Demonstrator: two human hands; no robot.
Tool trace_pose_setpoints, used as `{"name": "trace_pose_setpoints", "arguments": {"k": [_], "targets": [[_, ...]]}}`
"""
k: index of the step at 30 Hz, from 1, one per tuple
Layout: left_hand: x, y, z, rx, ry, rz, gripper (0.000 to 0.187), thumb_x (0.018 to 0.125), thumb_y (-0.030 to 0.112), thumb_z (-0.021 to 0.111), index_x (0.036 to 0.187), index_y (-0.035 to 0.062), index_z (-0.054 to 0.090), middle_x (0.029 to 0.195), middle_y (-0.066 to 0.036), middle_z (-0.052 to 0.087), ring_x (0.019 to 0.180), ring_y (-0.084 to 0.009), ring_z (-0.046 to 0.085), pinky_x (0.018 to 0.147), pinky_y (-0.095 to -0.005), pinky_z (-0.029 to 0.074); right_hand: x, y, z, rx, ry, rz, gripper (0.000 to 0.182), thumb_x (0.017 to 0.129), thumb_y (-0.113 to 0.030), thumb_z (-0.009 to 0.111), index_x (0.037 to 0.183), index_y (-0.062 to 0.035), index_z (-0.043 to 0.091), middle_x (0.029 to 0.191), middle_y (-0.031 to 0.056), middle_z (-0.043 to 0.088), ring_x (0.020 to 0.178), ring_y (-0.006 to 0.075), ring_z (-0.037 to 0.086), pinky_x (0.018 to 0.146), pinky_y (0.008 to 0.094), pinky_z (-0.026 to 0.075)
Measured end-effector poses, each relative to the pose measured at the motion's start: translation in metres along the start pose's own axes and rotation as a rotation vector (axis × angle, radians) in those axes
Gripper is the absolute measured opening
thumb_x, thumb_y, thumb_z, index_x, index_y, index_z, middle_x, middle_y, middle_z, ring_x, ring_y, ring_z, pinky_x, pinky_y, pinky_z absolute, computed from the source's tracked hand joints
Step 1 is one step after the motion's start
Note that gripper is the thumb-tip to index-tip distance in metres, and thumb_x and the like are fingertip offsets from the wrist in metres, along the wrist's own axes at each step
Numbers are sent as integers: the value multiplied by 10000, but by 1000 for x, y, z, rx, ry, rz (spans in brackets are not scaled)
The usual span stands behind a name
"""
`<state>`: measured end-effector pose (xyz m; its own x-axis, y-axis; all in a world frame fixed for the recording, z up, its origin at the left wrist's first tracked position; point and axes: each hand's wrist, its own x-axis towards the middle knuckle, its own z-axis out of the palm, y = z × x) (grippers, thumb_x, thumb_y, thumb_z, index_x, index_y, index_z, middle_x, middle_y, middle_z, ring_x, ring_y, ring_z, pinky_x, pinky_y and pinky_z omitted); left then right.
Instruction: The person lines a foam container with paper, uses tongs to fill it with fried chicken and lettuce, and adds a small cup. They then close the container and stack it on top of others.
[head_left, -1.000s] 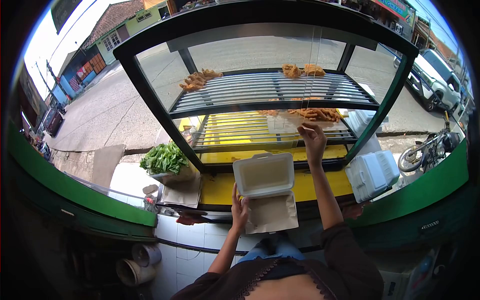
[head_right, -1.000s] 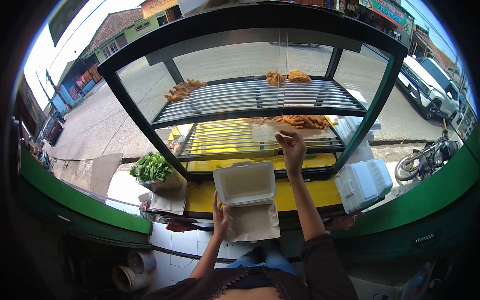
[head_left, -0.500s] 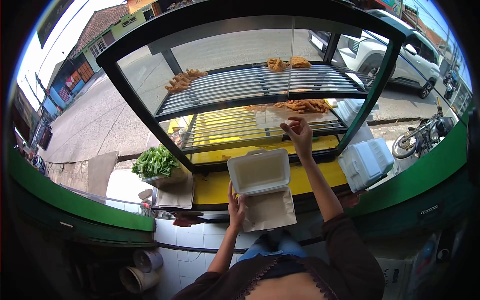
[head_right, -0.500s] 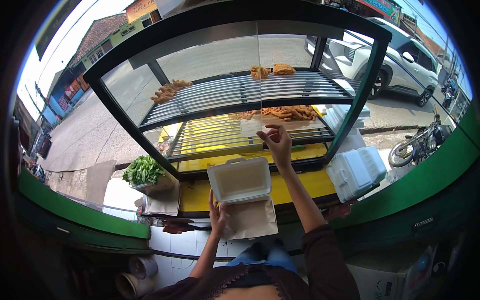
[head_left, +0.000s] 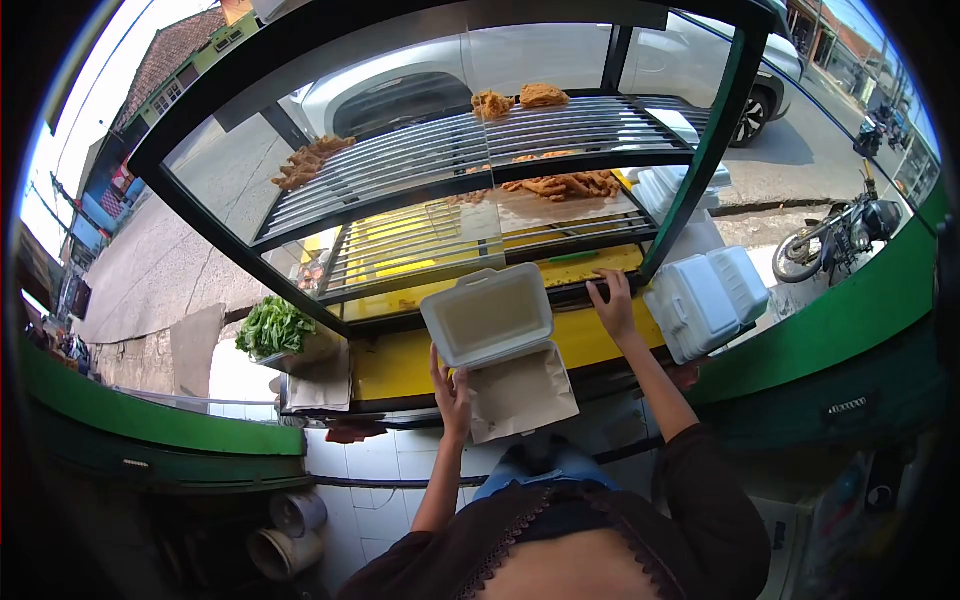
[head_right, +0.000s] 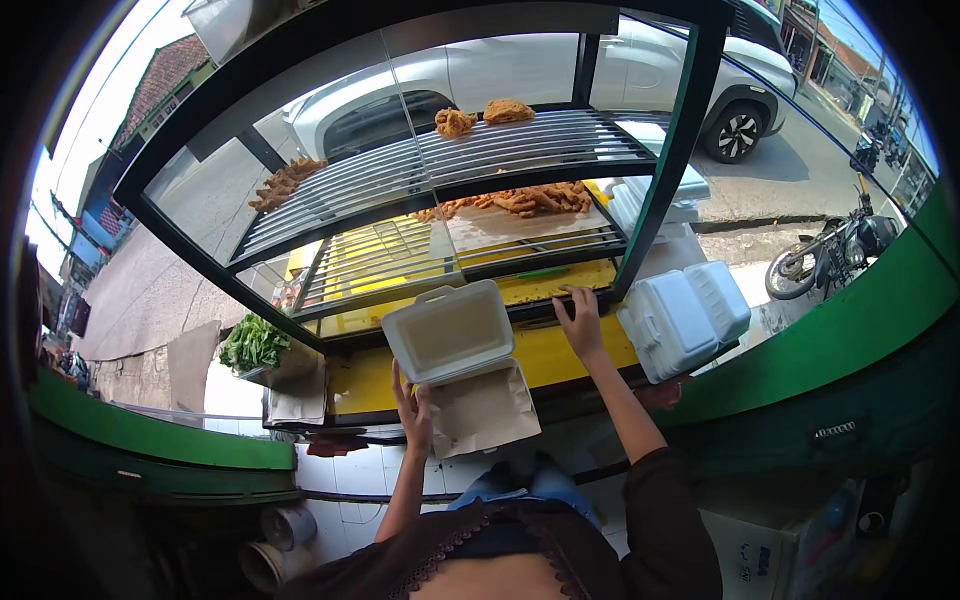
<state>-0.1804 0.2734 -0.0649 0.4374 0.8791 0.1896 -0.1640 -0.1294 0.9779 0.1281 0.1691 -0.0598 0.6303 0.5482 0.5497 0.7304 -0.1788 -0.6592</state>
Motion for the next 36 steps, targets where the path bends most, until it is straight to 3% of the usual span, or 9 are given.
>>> {"name": "trace_pose_setpoints", "arguments": {"k": [2, 10, 14, 17, 19, 21, 23, 34, 36], "targets": [[-2, 1, 12, -5, 11, -11, 618, 957, 57, 468, 1481, 161, 159, 1235, -131, 518, 941, -94, 506, 767, -198, 401, 21, 11, 1, -64, 0, -97, 291, 887, -258, 605, 1013, 4, 599, 958, 169, 525, 958, 338, 499, 830, 426, 421], [-8, -4, 45, -5, 80, -29, 609, 954, 63, 474, 1477, 143, 172, 1210, -131, 530, 965, -106, 503, 792, -213, 398, 69, 66, 38, -302, -409, -129, 534, 755, -501, 677, 1018, -36, 656, 1099, 194, 596, 1042, 366, 511, 936, 471, 361], [-11, -4, 50, -8, 116, -12, 619, 949, 72, 482, 1477, 127, 164, 1226, -131, 511, 1018, -133, 494, 859, -238, 385, 71, 69, 40, -164, -383, -128, 484, 750, -461, 706, 968, -32, 662, 956, 194, 627, 980, 350, 549, 879, 429, 411], [-13, -9, 51, 8, 146, 29, 611, 953, 97, 487, 1475, 128, 172, 1195, -124, 528, 955, -114, 496, 824, -222, 382, 57, 43, 14, -264, -488, 26, 439, 743, -421, 726, 931, -29, 667, 1022, 199, 616, 1001, 360, 549, 887, 433, 409], [-14, -10, 49, -1, 153, -4, 617, 951, 103, 492, 1476, 122, 168, 1198, -124, 526, 969, -119, 494, 840, -228, 379, 35, 34, -2, -189, -264, -13, 430, 734, -418, 731, 903, -29, 661, 1194, 208, 552, 1069, 363, 529, 940, 441, 377], [-14, -10, 47, 6, 142, -13, 615, 952, 98, 489, 1476, 118, 167, 1187, -119, 526, 979, -123, 489, 860, -241, 379, 19, 24, -26, -82, -378, 122, 396, 719, -365, 759, 863, -14, 647, 1203, 242, 535, 1087, 384, 521, 935, 426, 392], [-14, -12, 45, 8, 154, 8, 612, 952, 89, 484, 1476, 119, 170, 1180, -116, 526, 971, -119, 480, 854, -241, 383, -15, 20, -42, -107, -195, 67, 358, 717, -307, 777, 836, -2, 633, 1189, 263, 528, 1107, 407, 508, 928, 426, 405], [-16, 0, 27, 10, 90, 6, 609, 951, 82, 488, 1477, 143, 186, 1152, -105, 544, 867, -78, 484, 717, -182, 387, -123, 19, -75, -11, -124, 338, 317, 735, -236, 776, 838, 13, 610, 1265, 270, 454, 1173, 416, 457, 922, 442, 412], [-17, -1, 23, -13, 80, 43, 612, 951, 78, 488, 1477, 143, 183, 1154, -104, 543, 867, -77, 483, 725, -181, 384, -124, 21, -74, -79, -150, 293, 391, 718, -277, 784, 941, -14, 599, 1272, 262, 449, 1201, 408, 438, 933, 454, 404]]}}
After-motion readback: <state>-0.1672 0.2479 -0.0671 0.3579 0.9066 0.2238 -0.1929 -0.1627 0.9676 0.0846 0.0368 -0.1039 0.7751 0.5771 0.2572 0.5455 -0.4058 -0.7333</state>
